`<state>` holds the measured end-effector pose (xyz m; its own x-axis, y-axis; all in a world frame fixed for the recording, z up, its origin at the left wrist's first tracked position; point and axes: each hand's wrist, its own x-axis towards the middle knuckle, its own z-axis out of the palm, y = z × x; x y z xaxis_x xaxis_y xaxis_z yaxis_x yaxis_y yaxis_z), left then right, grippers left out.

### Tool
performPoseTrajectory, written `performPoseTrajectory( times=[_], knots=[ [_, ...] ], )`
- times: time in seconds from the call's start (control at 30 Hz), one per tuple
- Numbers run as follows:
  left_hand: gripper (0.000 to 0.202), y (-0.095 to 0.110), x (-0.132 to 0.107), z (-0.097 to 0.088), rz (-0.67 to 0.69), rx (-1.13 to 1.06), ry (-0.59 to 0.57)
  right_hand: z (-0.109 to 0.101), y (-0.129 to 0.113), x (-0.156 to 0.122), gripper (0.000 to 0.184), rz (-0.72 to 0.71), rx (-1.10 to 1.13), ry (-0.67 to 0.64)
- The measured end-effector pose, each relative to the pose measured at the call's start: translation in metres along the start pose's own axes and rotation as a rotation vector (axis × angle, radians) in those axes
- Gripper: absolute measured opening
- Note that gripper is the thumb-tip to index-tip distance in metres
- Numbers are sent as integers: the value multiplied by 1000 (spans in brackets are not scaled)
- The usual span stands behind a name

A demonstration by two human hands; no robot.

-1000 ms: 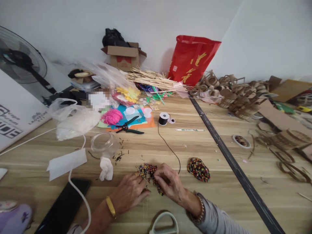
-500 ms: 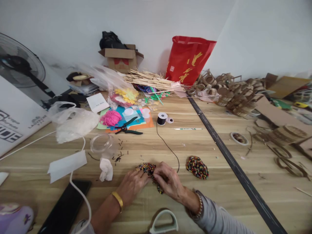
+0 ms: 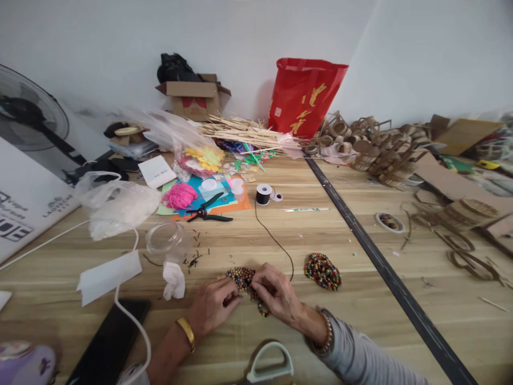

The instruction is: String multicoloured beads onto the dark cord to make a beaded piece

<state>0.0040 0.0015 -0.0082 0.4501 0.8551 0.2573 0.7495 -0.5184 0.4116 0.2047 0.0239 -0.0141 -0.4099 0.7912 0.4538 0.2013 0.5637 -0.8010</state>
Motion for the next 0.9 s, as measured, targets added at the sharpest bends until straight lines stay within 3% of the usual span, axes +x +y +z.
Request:
performPoseTrajectory(
  times=[0.47, 0.77, 0.9],
  knots=[
    [12, 2, 0, -3, 32, 1, 3, -1, -3, 1, 18, -14, -20, 13],
    [5, 7, 0, 2, -53, 85, -12, 0, -3, 1, 19, -2, -8, 6],
    [8, 9, 0, 2, -53, 95, -21, 0, -4, 2, 20, 83, 61, 28]
  ],
)
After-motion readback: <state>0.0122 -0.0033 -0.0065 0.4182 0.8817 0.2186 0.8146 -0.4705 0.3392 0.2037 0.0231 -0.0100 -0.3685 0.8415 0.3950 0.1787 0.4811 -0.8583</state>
